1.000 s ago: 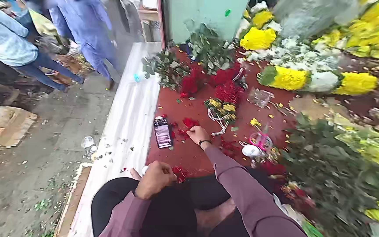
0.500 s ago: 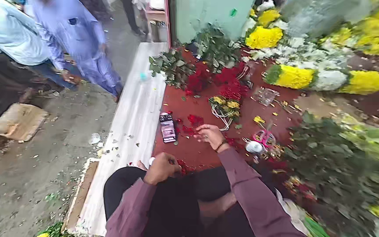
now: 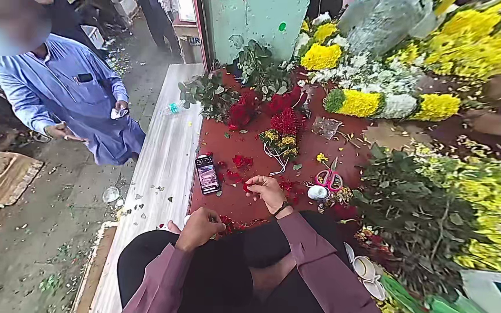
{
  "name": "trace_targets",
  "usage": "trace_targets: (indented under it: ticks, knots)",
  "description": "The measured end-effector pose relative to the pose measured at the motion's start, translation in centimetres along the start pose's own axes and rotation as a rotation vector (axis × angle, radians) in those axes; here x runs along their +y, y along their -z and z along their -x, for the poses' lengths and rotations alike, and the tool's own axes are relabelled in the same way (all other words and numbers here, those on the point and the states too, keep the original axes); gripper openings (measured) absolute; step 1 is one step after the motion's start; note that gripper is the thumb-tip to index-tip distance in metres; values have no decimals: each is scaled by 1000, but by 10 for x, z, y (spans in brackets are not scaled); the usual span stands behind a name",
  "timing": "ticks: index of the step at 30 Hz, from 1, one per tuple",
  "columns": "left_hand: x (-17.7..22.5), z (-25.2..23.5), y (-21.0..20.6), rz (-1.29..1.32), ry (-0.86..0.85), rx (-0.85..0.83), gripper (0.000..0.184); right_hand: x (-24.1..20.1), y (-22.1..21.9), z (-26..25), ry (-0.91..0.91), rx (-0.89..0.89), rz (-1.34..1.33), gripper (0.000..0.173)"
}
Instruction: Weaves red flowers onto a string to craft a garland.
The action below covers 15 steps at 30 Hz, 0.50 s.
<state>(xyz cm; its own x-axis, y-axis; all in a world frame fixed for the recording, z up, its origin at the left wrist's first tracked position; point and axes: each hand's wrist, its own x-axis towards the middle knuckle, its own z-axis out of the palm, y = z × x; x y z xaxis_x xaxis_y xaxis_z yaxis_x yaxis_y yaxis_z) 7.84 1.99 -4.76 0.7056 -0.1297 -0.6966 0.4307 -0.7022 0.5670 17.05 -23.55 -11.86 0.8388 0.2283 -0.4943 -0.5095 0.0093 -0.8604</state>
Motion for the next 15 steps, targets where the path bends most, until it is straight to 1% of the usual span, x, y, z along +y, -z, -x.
trace_targets:
  ticks: [2, 4, 7, 10, 11, 15]
  knots:
    - [1, 0, 0, -14, 1, -2, 23, 1, 0, 2, 39, -1, 10, 14]
    - [1, 0, 0, -13, -2, -6, 22, 2, -2, 4, 71, -1, 24, 16]
    - [0, -1, -1, -5, -11, -10, 21, 2, -8, 6, 107, -32, 76, 22]
    - [-2, -2, -1, 11, -16, 0, 22, 4, -11, 7, 215, -71, 191, 32]
    - [-3, -2, -1, 13, -9, 5, 22, 5, -11, 7, 250, -73, 235, 32]
    - [0, -2, 0, -1, 22, 24, 23, 7, -15, 10, 356, -59, 268, 17]
